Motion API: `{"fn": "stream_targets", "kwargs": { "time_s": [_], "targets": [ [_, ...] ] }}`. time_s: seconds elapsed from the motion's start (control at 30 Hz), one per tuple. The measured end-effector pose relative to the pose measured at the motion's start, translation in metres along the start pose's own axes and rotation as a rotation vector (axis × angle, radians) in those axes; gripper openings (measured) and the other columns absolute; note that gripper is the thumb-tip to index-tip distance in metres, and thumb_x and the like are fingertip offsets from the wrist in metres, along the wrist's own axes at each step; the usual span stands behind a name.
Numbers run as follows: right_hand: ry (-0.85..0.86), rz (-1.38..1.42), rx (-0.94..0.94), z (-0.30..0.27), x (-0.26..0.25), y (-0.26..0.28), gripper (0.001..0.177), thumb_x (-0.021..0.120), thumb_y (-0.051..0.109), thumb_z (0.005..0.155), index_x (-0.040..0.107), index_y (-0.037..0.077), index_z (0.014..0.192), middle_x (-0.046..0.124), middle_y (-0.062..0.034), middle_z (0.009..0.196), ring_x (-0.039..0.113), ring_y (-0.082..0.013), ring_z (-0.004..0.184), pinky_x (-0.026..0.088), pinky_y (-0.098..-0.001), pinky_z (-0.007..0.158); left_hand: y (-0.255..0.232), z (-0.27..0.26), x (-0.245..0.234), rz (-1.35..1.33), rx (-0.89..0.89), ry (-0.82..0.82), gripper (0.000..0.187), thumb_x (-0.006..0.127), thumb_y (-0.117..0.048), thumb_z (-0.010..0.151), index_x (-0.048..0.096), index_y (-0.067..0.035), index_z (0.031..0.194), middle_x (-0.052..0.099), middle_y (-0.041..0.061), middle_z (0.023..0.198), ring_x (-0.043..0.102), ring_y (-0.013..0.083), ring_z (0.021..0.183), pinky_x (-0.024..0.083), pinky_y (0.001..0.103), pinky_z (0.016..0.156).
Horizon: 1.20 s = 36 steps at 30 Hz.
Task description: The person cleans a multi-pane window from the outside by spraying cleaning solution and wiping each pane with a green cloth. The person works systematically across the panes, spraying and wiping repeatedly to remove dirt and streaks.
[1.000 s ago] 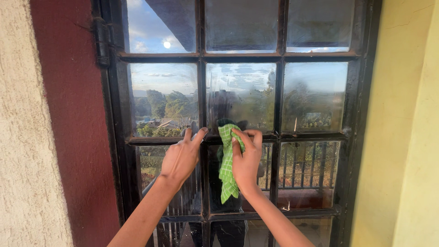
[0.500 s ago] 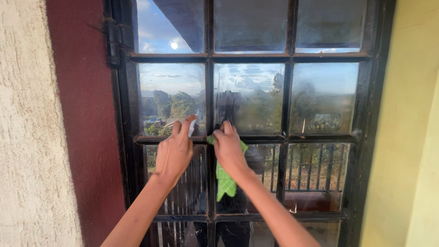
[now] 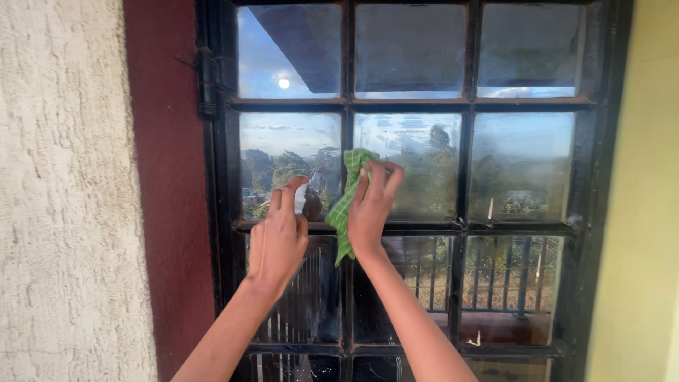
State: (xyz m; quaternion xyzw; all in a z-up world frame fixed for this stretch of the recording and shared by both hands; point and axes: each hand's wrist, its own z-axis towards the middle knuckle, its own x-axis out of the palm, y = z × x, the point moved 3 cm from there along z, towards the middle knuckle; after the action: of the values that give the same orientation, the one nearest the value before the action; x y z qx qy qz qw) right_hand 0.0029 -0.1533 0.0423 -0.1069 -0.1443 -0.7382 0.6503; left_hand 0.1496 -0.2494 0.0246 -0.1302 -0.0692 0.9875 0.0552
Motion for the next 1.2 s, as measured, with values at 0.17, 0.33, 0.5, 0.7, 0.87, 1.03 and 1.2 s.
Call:
{"fn": "stream_targets", "kwargs": {
  "time_s": [0.17,0.33,0.5,0.7,0.87,1.03,1.2],
  "targets": [
    [0.073,-0.174,0.029,-0.018,0.011,0.002,0.014,0.065,0.009,0.101,0.064,0.002,0.113,0.057,-0.0128,0.114,0.060,-0.0316,0.109,0.045,-0.0489,0.095,0.008,0.000,-0.002,-0.029,-0.005,-0.003,0.059,0.054,0.001,0.086,0.041,-0.014,0.142,0.061,0.021,0.130,0.069,0.0410,0.062,0.058,0.047,0.051],
    [0.087,-0.210,-0.015,-0.049,0.000,0.002,0.022,0.068,0.008,0.095,0.068,0.002,0.116,0.056,-0.0176,0.118,0.056,-0.0358,0.115,0.044,-0.0478,0.096,0.020,0.000,0.003,-0.039,-0.020,0.012,0.059,0.054,0.000,0.086,0.041,-0.015,0.141,0.061,0.021,0.131,0.068,0.0435,0.066,0.058,0.051,0.058],
    [0.110,-0.200,-0.023,0.011,0.042,-0.006,0.029,0.069,-0.001,0.090,0.071,0.002,0.119,0.056,-0.0144,0.113,0.055,-0.0295,0.109,0.046,-0.0409,0.094,0.018,0.015,0.009,-0.048,0.041,-0.013,0.060,0.055,0.000,0.085,0.041,-0.015,0.142,0.062,0.022,0.127,0.068,0.0449,0.069,0.058,0.053,0.061],
    [0.201,-0.389,-0.260,0.070,0.064,0.010,0.038,0.064,-0.013,0.083,0.067,-0.017,0.120,0.050,-0.0240,0.117,0.050,-0.0346,0.107,0.048,-0.0422,0.086,0.016,0.040,0.008,-0.044,-0.049,0.059,0.061,0.052,0.002,0.089,0.039,-0.019,0.145,0.061,0.020,0.127,0.069,0.0377,0.061,0.060,0.047,0.053],
    [0.415,-0.307,-0.144,0.017,0.028,0.001,0.041,0.060,-0.018,0.073,0.074,-0.009,0.111,0.050,-0.0228,0.115,0.052,-0.0368,0.104,0.049,-0.0462,0.090,0.016,0.060,0.009,-0.207,0.020,-0.019,0.059,0.052,0.004,0.088,0.042,-0.019,0.141,0.064,0.019,0.118,0.069,0.0330,0.067,0.058,0.046,0.060],
    [0.452,-0.162,0.026,-0.024,-0.029,0.001,0.034,0.061,-0.014,0.082,0.075,-0.004,0.112,0.052,-0.0168,0.107,0.059,-0.0297,0.094,0.047,-0.0436,0.082,0.013,0.090,0.018,-0.246,0.074,-0.034,0.056,0.055,0.002,0.087,0.043,-0.019,0.136,0.066,0.015,0.114,0.070,0.0348,0.078,0.055,0.051,0.066],
    [0.362,-0.156,0.078,-0.024,-0.062,0.014,0.029,0.065,-0.006,0.087,0.077,0.003,0.111,0.053,-0.0136,0.108,0.061,-0.0234,0.086,0.048,-0.0389,0.067,0.009,0.109,0.024,-0.210,0.122,-0.096,0.055,0.056,0.003,0.087,0.044,-0.017,0.137,0.064,0.017,0.117,0.068,0.0396,0.075,0.055,0.051,0.063]
  ]
}}
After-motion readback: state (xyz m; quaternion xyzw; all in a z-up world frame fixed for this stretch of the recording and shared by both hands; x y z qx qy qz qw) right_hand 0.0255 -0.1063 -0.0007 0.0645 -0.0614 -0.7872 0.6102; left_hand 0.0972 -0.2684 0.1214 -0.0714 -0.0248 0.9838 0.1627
